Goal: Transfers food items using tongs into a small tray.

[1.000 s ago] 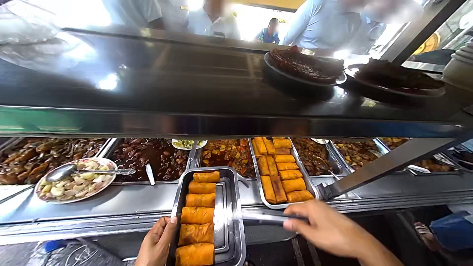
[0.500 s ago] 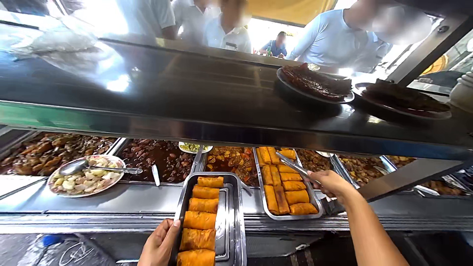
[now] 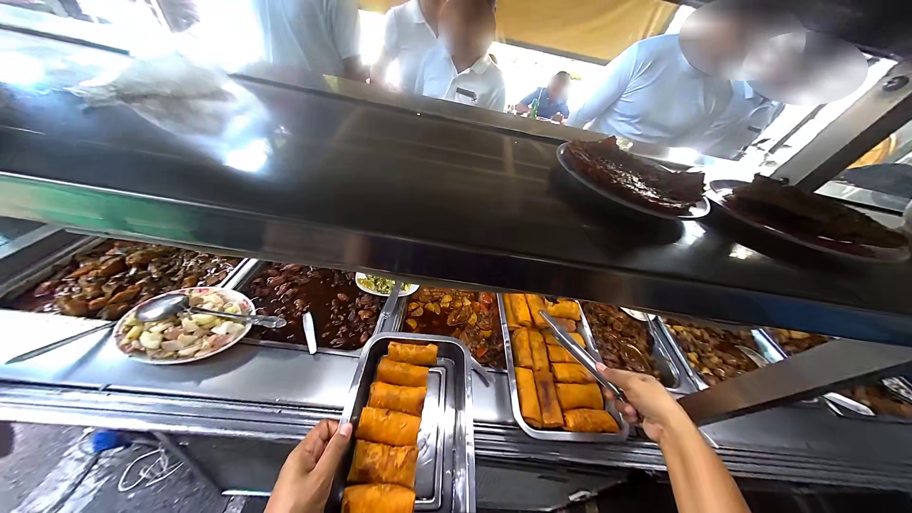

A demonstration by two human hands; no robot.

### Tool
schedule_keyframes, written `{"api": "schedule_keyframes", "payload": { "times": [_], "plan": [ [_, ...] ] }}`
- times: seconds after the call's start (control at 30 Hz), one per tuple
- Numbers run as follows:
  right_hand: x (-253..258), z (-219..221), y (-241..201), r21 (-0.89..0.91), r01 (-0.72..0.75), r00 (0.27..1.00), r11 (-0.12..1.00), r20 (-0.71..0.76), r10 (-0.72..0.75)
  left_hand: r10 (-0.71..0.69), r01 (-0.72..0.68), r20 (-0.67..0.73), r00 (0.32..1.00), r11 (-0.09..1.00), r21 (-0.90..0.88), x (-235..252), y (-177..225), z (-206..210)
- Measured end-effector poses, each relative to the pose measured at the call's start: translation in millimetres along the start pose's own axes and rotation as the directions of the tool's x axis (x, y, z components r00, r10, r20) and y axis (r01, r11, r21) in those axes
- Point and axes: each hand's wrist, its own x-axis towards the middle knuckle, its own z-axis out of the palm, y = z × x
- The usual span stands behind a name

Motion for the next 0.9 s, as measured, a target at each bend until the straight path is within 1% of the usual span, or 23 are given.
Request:
{"api": "schedule_keyframes", "payload": {
  "times": [0.13,0.2,0.3,0.37,0.43,0.5,0.57,0.6,0.67,0.73,0.77,0.9],
  "plan": [
    [-9.6,7.2,17.6,0.049,0.058,0.997,0.997,-0.059,-0.055,-0.009,0.009,-0.013,1.000,1.000,-0.029,-1.8,0.9,-1.0],
    [-13.6,6.4,28.9,0.062,0.111,0.992,0.992,-0.071,-0.107,-0.003,0.003,-0.025,1.000,0.999,-0.035,1.0,-2.3,-0.9],
    [-25.7,2.4,50.6,0.039,0.282,0.959,0.959,-0.049,-0.280,0.011,-0.011,-0.024,1.000,1.000,0.008,4.5,-9.2,-3.6],
    [-43.7,-2.2,57.6,-0.022,0.435,0.900,0.900,0.035,-0.434,0.006,-0.006,-0.001,1.000,1.000,0.014,4.9,-10.1,-6.3],
    [-69.4,-2.5,54.3,-0.069,0.594,0.800,0.801,0.158,-0.579,0.009,-0.009,0.012,1.000,1.000,0.011,5.8,-10.6,-7.6],
    [-91.6,0.4,48.5,-0.132,0.743,0.660,0.656,0.307,-0.686,0.019,-0.019,0.017,1.000,1.000,0.001,7.2,-11.0,-7.2],
    [-111.5,10.8,39.3,-0.207,0.840,0.535,0.502,0.466,-0.705,0.023,-0.023,0.019,1.000,1.000,-0.006,8.5,-11.0,-6.8],
    [-118.8,18.5,36.3,-0.222,0.865,0.495,0.450,0.527,-0.691,0.021,-0.020,0.026,0.999,1.000,-0.010,8.9,-10.4,-6.9],
    [-128.6,34.8,35.4,-0.244,0.884,0.460,0.399,0.607,-0.647,0.023,-0.022,0.037,0.999,1.000,-0.010,9.5,-9.3,-6.5],
    [-131.0,48.0,39.2,-0.273,0.896,0.441,0.352,0.655,-0.614,0.027,-0.026,0.041,0.999,1.000,-0.010,10.7,-9.4,-5.3],
    [-131.5,53.4,40.9,-0.296,0.905,0.425,0.307,0.670,-0.608,0.024,-0.024,0.041,0.999,1.000,-0.012,11.2,-9.2,-4.6],
    [-146.7,72.5,39.4,-0.425,0.905,0.344,0.021,0.703,-0.622,0.016,-0.015,0.037,0.999,1.000,-0.021,10.6,-7.4,-3.2]
  ]
}}
